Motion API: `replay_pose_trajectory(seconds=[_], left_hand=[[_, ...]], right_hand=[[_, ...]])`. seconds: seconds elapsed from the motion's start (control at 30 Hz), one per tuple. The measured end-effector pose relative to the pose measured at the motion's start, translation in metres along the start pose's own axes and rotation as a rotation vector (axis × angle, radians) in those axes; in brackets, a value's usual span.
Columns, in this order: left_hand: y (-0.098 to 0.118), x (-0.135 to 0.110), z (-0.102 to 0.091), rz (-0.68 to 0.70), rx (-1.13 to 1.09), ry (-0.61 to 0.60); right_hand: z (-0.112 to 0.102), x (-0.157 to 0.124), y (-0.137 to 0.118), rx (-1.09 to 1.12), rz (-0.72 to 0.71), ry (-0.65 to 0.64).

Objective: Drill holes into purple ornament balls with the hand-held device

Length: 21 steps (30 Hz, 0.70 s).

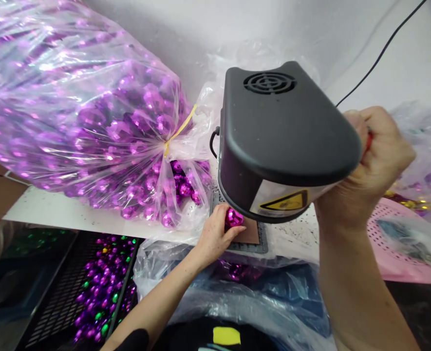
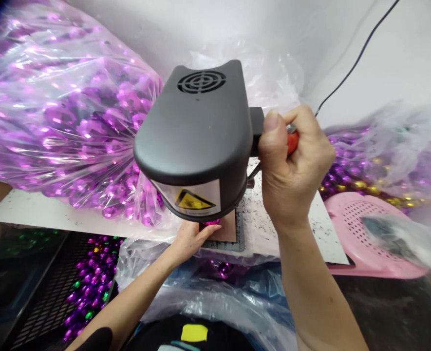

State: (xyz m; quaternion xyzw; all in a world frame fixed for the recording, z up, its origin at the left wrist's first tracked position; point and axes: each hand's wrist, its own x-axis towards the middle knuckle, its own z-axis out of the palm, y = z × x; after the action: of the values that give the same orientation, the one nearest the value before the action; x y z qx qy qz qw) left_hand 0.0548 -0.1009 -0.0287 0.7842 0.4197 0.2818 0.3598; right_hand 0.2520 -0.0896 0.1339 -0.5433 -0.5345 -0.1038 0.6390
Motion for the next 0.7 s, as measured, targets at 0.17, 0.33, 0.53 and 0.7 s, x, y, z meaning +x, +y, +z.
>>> replay_pose_trajectory(seconds=[0.17,0.33,0.53,0.7], left_hand=[[0.003,0.005,0.006,0.017,0.145,0.021],[-0.002,0.008,0.015,0.014,0.213,0.073],[-0.006,0.011,0.021,0.044,0.152,0.016],[-0.002,0.011,0.019,-0.029,0.012,-0.011]], right_hand=[[-0.001,-0.001,0.001,-0.002,-0.005,0.002],[-0.001,-0.002,0.002,0.001,0.033,0.007],[-0.002,-0.003,0.001,-0.041,0.035,0.008],[-0.003,-0.001,0.0,-0.004,0.015,-0.017]])
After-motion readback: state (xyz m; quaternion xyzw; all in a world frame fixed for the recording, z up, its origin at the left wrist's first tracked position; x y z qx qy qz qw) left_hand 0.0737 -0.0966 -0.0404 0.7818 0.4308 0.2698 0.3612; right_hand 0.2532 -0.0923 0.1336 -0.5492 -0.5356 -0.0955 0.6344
